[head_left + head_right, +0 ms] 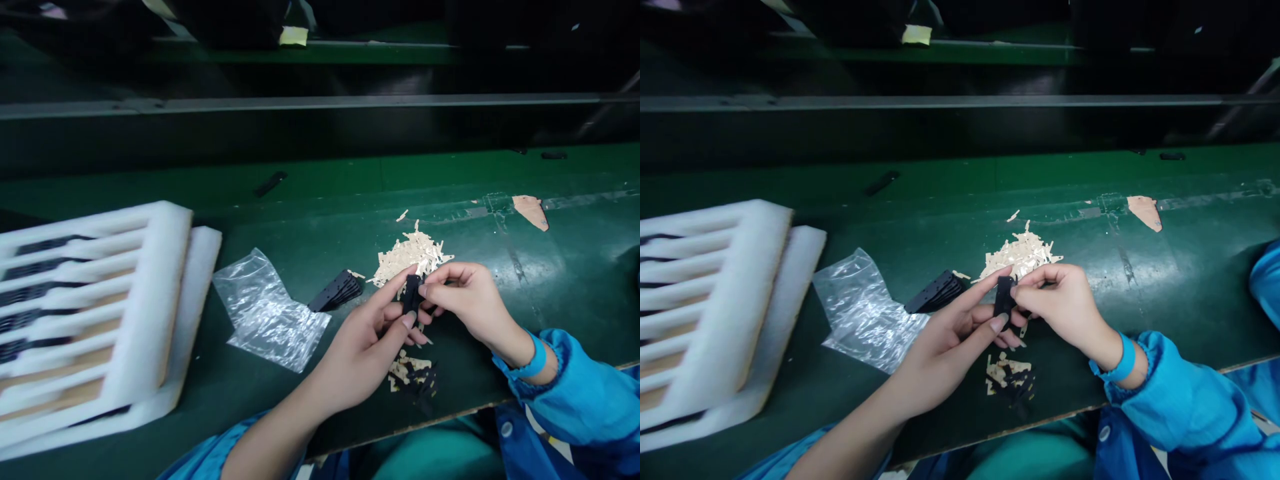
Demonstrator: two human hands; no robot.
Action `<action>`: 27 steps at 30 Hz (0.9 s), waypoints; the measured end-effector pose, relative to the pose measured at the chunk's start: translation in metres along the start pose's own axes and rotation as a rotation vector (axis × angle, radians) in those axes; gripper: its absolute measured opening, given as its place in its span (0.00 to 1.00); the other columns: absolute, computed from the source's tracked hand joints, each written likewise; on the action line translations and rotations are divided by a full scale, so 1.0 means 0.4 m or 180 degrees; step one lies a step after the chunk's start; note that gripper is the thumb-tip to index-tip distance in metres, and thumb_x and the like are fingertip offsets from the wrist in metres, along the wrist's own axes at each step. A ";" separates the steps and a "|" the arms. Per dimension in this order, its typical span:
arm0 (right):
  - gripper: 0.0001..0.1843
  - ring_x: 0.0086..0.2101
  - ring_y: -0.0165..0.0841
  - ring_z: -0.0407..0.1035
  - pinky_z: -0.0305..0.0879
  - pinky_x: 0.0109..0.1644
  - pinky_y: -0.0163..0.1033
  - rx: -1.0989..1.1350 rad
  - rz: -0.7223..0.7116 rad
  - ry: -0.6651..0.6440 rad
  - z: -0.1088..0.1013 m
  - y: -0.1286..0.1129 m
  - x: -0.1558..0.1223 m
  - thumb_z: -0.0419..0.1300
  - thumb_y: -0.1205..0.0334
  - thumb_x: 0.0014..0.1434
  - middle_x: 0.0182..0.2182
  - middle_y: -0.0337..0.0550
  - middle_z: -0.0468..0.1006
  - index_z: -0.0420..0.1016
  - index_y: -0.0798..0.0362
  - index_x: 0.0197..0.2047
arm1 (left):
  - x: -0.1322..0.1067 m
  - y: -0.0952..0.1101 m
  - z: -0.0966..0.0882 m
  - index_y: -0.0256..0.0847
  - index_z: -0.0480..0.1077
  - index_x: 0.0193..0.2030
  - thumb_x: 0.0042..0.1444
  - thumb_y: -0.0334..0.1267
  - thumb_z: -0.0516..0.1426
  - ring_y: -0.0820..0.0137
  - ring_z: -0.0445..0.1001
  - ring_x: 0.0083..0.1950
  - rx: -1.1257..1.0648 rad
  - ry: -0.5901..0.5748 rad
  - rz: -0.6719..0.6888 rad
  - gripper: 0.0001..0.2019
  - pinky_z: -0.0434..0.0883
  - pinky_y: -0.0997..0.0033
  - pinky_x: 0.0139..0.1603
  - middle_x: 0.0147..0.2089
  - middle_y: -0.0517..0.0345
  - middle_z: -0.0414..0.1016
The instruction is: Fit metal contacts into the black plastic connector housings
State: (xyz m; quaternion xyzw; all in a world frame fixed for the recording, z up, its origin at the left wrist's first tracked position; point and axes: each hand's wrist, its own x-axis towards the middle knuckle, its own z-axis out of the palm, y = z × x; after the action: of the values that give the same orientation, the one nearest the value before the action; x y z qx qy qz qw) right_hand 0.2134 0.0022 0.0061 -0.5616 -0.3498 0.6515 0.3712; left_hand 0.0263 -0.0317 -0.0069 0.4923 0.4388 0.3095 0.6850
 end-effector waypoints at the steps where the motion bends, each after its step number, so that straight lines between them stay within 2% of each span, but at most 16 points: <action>1: 0.06 0.21 0.29 0.73 0.68 0.25 0.33 -0.0004 0.0034 0.0003 -0.001 0.000 0.001 0.71 0.61 0.41 0.18 0.36 0.78 0.80 0.52 0.22 | -0.001 0.000 0.000 0.40 0.51 0.80 0.70 0.35 0.56 0.69 0.84 0.39 -0.0003 -0.0004 -0.0007 0.34 0.79 0.70 0.44 0.40 0.56 0.82; 9: 0.06 0.20 0.27 0.70 0.68 0.24 0.33 -0.0019 0.0051 -0.0032 -0.011 0.011 0.005 0.72 0.61 0.42 0.20 0.37 0.79 0.81 0.53 0.23 | -0.002 0.002 0.004 0.40 0.52 0.80 0.70 0.35 0.56 0.68 0.84 0.38 0.0005 -0.0027 -0.0023 0.33 0.79 0.69 0.45 0.40 0.56 0.81; 18: 0.05 0.21 0.27 0.70 0.69 0.26 0.33 -0.0064 -0.0030 -0.0060 -0.011 0.010 0.004 0.72 0.62 0.43 0.20 0.37 0.79 0.81 0.53 0.23 | -0.002 0.001 0.000 0.42 0.53 0.79 0.70 0.35 0.56 0.68 0.84 0.38 0.0074 -0.0051 -0.0021 0.33 0.78 0.70 0.41 0.38 0.58 0.80; 27: 0.08 0.21 0.28 0.73 0.69 0.25 0.33 -0.0046 0.0121 -0.0223 -0.021 0.014 0.009 0.73 0.59 0.46 0.21 0.40 0.81 0.82 0.53 0.25 | -0.003 0.000 -0.005 0.44 0.53 0.79 0.70 0.34 0.57 0.67 0.85 0.38 -0.0172 -0.0128 -0.0042 0.33 0.79 0.69 0.42 0.39 0.58 0.81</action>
State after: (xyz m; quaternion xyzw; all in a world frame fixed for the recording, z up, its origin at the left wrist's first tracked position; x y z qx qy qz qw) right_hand 0.2207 0.0028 -0.0015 -0.5477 -0.3566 0.6751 0.3422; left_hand 0.0241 -0.0319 -0.0067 0.4768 0.4196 0.3068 0.7088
